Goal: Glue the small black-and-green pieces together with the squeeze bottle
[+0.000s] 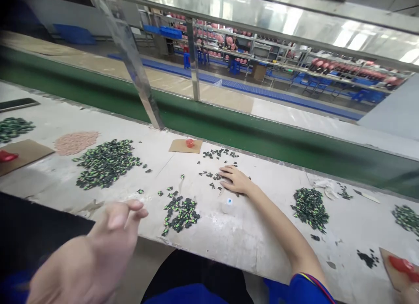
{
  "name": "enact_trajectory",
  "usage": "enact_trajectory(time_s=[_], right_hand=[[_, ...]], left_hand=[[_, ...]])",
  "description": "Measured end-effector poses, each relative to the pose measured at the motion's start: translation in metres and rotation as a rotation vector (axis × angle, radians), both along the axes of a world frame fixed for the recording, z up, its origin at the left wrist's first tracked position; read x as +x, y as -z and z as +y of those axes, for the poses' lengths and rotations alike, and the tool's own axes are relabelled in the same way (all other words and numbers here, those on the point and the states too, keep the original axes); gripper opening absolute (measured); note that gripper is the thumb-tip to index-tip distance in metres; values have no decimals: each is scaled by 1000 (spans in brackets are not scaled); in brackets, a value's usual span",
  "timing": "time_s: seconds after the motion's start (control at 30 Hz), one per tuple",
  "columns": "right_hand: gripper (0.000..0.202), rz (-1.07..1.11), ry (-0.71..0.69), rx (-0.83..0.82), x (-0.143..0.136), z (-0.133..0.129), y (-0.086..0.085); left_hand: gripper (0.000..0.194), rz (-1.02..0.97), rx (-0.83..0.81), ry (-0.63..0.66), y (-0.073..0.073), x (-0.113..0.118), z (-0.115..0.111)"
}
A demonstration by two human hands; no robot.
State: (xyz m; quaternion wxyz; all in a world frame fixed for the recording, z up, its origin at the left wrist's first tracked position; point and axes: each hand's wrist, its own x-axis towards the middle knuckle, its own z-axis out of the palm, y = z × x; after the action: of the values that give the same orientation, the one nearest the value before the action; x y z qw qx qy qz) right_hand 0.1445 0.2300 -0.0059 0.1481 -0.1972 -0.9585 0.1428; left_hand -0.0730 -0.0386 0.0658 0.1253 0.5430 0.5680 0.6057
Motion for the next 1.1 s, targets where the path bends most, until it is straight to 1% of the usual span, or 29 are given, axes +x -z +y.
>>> enact_trajectory(time_s=[0.03, 0.07, 0.1, 0.17, 0.23, 0.27, 0.33, 0.4, 0.43, 0.5, 0.53, 0.57, 0.63, 0.7, 0.77, 0.83, 0.93, 1.03, 1.1], right_hand=[[41, 10, 27, -18, 14, -9, -2], [40, 22, 47, -40, 26, -18, -4], [38, 37, 60, -64, 37, -28, -7], [34, 73, 66, -108, 53, -44, -12], [31, 118, 50, -109, 59, -50, -18], [31, 137, 40, -90, 57, -48, -21], [32, 153, 30, -24, 47, -32, -26], [35, 105, 54, 38, 27, -5, -30], [38, 53, 78, 58, 16, 9, -31], [45, -94, 167, 49, -5, 35, -30], [49, -114, 188, 43, -13, 44, -27], [52, -132, 204, 33, -18, 49, -23], [54, -136, 212, 14, -19, 49, -13], [53, -140, 211, -6, -7, 35, -3], [50, -126, 198, -25, 12, 11, 4], [48, -97, 196, -43, 34, -16, 7], [49, -97, 221, -76, 57, -54, 4], [54, -141, 219, -102, 64, -81, 1], [56, -138, 216, -119, 63, -91, 1]], left_hand=[[40, -50, 46, 82, 0, -2, 5], [34, -87, 61, 142, 1, -4, 10], [26, -106, 80, 126, 6, -6, 13], [12, -11, 129, 74, 21, -8, 19], [12, 162, 121, 22, 42, -11, 25], [14, 238, 127, 2, 53, -12, 27], [15, 327, 144, -43, 71, -14, 33], [15, 381, 171, -81, 82, -14, 36], [15, 398, 179, -96, 86, -14, 37], [15, 418, 184, -126, 89, -13, 37], [15, 422, 178, -132, 89, -13, 37], [15, 419, 167, -133, 89, -13, 37], [15, 392, 141, -122, 89, -12, 36], [16, 364, 139, -101, 89, -12, 37], [17, 355, 166, -83, 89, -12, 37], [16, 359, 185, -60, 88, -13, 38], [15, 353, 185, -46, 88, -13, 39], [15, 355, 194, -32, 86, -14, 39], [15, 358, 191, -17, 84, -13, 39]])
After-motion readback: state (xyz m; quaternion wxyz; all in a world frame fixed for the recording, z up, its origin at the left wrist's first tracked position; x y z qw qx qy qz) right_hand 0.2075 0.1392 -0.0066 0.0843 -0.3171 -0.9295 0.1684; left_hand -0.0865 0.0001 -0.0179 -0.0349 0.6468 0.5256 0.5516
